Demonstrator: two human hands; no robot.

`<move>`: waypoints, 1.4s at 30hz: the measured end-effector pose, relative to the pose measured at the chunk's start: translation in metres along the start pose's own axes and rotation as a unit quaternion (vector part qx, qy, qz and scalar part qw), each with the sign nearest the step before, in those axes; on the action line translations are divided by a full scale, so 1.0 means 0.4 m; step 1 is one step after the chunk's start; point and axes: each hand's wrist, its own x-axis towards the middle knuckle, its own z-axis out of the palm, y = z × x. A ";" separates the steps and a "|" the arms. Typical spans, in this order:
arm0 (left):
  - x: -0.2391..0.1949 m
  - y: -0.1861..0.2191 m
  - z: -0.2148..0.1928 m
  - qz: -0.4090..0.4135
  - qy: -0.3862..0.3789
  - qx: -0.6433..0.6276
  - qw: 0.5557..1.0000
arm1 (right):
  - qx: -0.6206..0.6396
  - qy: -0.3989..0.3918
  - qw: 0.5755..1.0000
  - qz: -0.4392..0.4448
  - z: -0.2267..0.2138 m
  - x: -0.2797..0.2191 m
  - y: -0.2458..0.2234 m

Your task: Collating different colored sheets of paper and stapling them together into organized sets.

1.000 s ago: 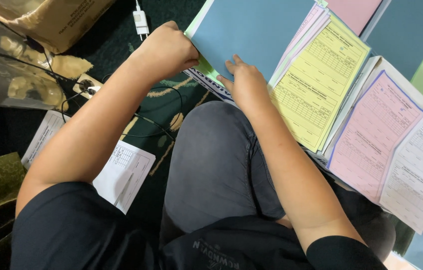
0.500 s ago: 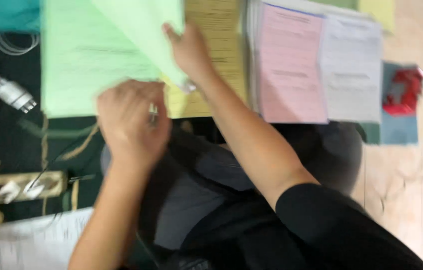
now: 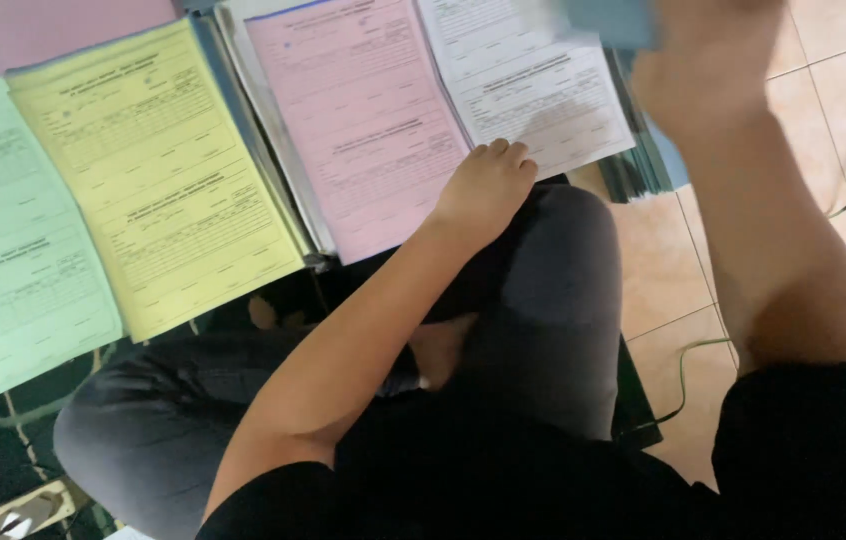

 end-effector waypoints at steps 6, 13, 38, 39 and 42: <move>-0.031 -0.022 0.323 -0.172 -0.134 0.057 0.974 | 0.229 -0.038 0.965 -0.125 0.195 -0.165 -0.061; 0.048 -0.013 0.062 -0.182 -0.274 -0.017 0.944 | 0.347 -0.329 0.877 -0.051 0.288 -0.337 -0.089; -0.015 -0.062 0.115 -0.113 -0.125 -0.011 0.986 | 0.387 -0.377 0.842 -0.008 0.271 -0.324 -0.097; -0.017 -0.066 0.116 -0.121 -0.131 -0.007 0.984 | 0.387 -0.366 0.846 -0.005 0.268 -0.326 -0.102; -0.007 -0.058 0.083 -0.077 -0.076 -0.026 0.994 | 0.385 -0.354 0.852 -0.030 0.280 -0.341 -0.101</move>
